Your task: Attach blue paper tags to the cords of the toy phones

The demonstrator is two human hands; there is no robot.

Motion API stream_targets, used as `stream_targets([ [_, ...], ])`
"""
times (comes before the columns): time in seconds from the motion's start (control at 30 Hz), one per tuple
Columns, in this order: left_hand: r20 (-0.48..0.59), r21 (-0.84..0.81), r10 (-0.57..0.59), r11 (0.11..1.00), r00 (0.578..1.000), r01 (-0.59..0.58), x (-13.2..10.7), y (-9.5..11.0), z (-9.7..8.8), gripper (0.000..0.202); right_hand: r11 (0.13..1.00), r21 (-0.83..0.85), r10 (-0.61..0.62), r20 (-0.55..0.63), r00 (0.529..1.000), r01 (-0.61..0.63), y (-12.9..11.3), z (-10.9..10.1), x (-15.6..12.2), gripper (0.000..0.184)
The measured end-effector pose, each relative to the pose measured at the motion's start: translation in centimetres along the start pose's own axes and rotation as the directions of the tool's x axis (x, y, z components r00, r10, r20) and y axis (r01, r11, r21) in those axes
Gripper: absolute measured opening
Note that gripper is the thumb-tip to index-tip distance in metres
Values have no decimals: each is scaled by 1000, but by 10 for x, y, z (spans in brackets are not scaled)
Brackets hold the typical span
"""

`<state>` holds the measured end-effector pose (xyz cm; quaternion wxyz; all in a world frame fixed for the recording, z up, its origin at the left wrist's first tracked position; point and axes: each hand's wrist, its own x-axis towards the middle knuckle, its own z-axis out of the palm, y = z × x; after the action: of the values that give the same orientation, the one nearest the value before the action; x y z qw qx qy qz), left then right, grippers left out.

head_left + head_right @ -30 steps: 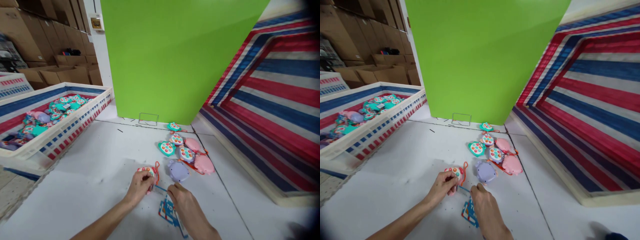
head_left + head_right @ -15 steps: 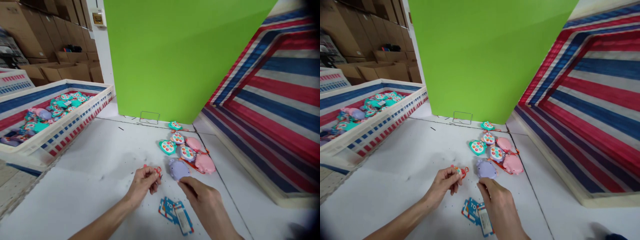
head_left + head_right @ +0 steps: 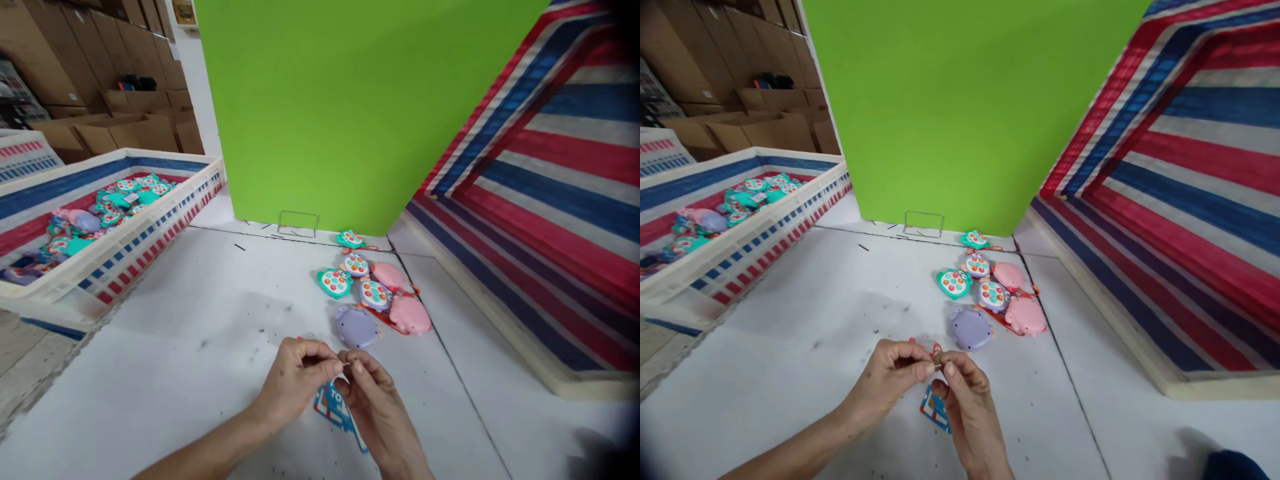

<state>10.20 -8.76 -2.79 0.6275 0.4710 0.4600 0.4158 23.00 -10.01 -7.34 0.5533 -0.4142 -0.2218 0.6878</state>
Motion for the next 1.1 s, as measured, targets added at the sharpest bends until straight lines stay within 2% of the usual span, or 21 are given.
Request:
stream_targets([
  [0.1, -16, 27, -14, 1000, 1000, 14, 1, 1, 2, 17, 999, 49, -2, 48, 999, -1, 1, -3, -1, 13],
  [0.3, -1, 50, -30, 998, 1000, 30, 0, 2, 1, 19, 999, 22, -39, 89, 995, 37, 2, -3, 0, 11],
  [0.53, 4, 64, -29, 998, 1000, 29, -1, 1, -1, 18, 985, -129, -107, 53, 993, 113, 0, -4, -2, 12],
  [0.67, 9, 72, -32, 997, 999, 31, -2, 2, -1, 18, 976, -157, -137, 88, 987, 149, -1, -2, -3, 10],
  [0.83, 17, 111, -4, 994, 1000, 2, -3, 2, -5, 17, 910, -342, -187, 168, 968, 235, -3, -5, -5, 7],
  [0.9, 34, 115, 10, 993, 999, -14, -4, 0, -8, 17, 916, -358, -130, 166, 978, 182, -4, -7, -6, 9],
  [1.0, 68, 143, 17, 989, 998, -27, -5, -2, -13, 18, 960, -278, 7, 126, 992, 29, -6, -4, -8, 16],
  [1.1, 103, 183, 8, 983, 995, -27, -4, -1, -18, 15, 976, -148, 185, 173, 967, -161, -9, 3, -7, 19],
])
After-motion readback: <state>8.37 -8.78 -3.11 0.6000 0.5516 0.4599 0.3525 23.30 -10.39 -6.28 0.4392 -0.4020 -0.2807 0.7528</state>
